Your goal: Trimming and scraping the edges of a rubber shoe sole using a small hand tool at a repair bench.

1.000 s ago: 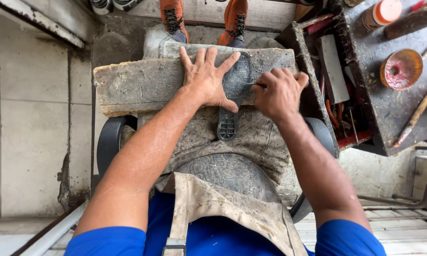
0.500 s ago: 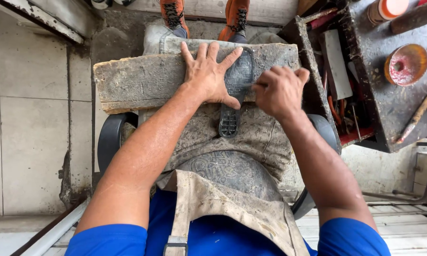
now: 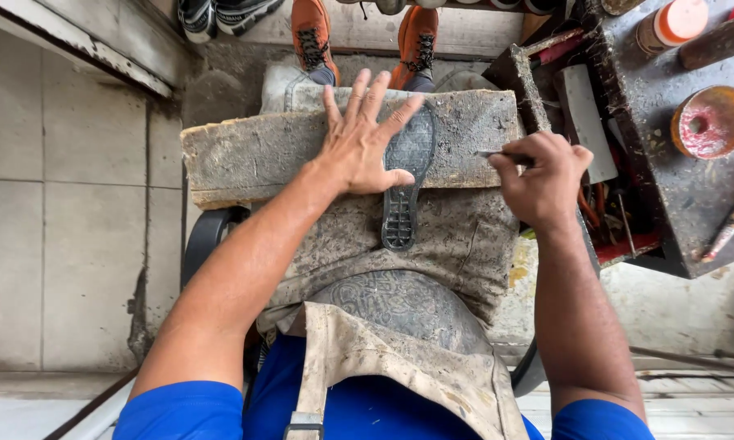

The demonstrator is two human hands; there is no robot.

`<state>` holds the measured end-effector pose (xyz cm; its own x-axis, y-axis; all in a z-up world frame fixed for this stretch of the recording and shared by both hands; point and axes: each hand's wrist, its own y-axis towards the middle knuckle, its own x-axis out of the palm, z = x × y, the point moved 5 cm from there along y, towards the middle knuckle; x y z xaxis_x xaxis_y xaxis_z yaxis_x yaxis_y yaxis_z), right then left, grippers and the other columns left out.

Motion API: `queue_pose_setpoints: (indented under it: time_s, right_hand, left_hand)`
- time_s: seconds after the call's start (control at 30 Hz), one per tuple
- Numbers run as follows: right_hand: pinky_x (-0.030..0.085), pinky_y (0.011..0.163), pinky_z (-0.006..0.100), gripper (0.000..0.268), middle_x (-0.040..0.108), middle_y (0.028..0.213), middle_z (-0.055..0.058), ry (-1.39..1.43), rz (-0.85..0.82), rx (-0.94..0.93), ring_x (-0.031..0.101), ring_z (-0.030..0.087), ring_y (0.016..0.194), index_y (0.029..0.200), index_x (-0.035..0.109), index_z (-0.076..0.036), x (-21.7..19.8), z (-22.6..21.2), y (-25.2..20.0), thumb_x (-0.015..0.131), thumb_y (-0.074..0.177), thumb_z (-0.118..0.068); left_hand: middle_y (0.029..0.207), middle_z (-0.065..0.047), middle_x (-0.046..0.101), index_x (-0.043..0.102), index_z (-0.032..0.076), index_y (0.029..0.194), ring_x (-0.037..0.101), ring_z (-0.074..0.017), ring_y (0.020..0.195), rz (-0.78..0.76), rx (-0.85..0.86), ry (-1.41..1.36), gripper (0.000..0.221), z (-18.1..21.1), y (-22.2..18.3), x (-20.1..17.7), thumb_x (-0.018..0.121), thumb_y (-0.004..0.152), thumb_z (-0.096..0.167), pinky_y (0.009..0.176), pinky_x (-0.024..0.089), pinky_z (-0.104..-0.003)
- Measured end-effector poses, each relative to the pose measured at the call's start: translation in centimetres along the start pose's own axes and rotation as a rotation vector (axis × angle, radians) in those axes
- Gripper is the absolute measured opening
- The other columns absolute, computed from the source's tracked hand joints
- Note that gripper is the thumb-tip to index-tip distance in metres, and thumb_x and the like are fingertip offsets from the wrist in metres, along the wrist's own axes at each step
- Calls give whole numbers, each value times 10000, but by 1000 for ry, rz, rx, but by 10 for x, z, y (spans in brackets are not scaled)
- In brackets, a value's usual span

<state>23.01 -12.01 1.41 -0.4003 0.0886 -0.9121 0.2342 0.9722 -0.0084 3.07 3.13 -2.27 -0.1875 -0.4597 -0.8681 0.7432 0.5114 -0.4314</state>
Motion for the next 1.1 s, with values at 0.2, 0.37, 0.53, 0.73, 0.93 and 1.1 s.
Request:
queue_pose_setpoints:
  time_s: [0.2,0.37,0.53,0.73,0.93,1.1]
  right_hand:
    - [307,949,403,170,737,960,-71,94,88,36,638,155,921,952,771,-207,9,32,-12,868,875,-323]
    - [337,924,405,177,731,949,-57,154,175,81,644,169,905,949,762,-190,15,52,-22,870,877,-309]
    - [367,899,406,183,724,938,-43,195,238,79,650,182,890,946,752,-174,19,62,-26,872,879,-295]
    - [407,865,408,193,716,922,-23,207,336,56,659,201,869,943,739,-152,12,54,-27,874,883,-276]
    - [447,832,410,204,707,907,-4,209,423,-21,667,219,849,939,727,-130,-4,35,-20,877,886,-258]
    - [313,981,472,203,672,946,-49,214,316,88,634,186,898,980,728,-173,6,41,-20,835,907,-329]
  left_hand:
    - [1455,-181,85,55,338,1399,112,-378,1364,150,57,-2,1168,20,30,14,712,576,843,985,15,-654]
    - [1313,-138,190,161,306,1278,191,-337,1240,267,128,2,971,26,51,22,742,632,741,917,99,-586]
    - [1171,-94,295,267,274,1156,270,-295,1116,409,163,-26,779,31,59,34,772,688,639,848,183,-518]
    - [981,-35,434,408,232,994,375,-239,951,641,221,-85,538,39,66,37,811,762,504,756,296,-427]
    - [792,23,574,550,190,832,480,-183,786,914,241,-148,350,26,90,20,851,836,368,664,408,-337]
    - [640,92,470,485,200,882,437,-84,529,934,215,-282,399,14,117,12,708,963,521,496,473,-299]
